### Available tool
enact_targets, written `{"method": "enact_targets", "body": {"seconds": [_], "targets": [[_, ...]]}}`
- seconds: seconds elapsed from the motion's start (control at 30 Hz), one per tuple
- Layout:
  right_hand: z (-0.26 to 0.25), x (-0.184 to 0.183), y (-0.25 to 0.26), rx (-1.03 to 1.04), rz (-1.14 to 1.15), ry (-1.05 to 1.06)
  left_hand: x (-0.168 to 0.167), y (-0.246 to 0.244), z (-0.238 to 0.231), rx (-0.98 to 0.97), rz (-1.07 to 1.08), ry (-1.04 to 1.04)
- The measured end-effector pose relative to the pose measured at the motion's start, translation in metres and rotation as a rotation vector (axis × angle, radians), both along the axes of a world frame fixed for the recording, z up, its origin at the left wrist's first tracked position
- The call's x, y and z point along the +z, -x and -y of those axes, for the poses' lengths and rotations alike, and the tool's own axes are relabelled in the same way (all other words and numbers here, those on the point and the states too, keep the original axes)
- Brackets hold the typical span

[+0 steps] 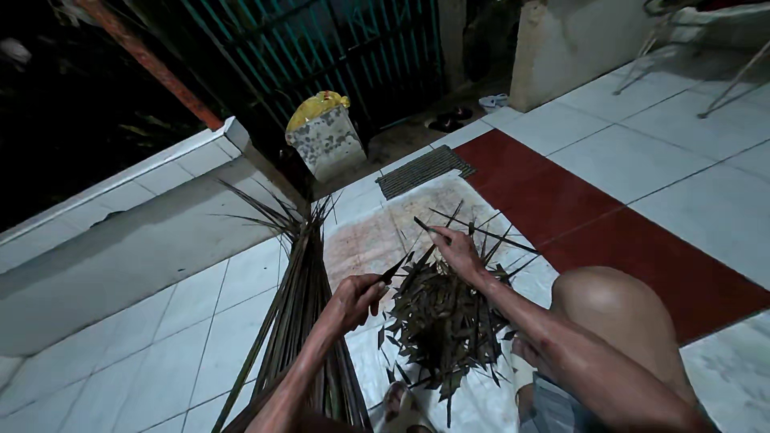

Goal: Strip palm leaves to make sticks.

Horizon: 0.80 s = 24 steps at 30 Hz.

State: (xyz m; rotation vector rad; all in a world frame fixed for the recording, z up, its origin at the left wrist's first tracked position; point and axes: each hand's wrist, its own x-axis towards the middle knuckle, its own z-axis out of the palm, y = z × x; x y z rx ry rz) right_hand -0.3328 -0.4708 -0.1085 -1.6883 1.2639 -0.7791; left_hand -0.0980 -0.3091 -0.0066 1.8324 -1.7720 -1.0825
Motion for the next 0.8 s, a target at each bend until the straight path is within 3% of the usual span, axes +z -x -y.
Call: {"method": "enact_targets", "body": {"seconds": [0.23, 0.53, 0.8], "targets": [[0.01, -0.008, 0.007, -0.167, 0.119, -0.022, 0.001, -0.007, -0.006, 0.049, -0.058, -0.019], [-0.015, 0.008, 0.0, 0.236, 0.07, 0.061, 0.0, -0.011, -0.002, 0.06, -0.058, -0.007], [0.002, -0.007, 0.004, 0.014, 0.039, -0.083, 0.003, -0.014, -0.007, 0.028, -0.18, -0.055]]}}
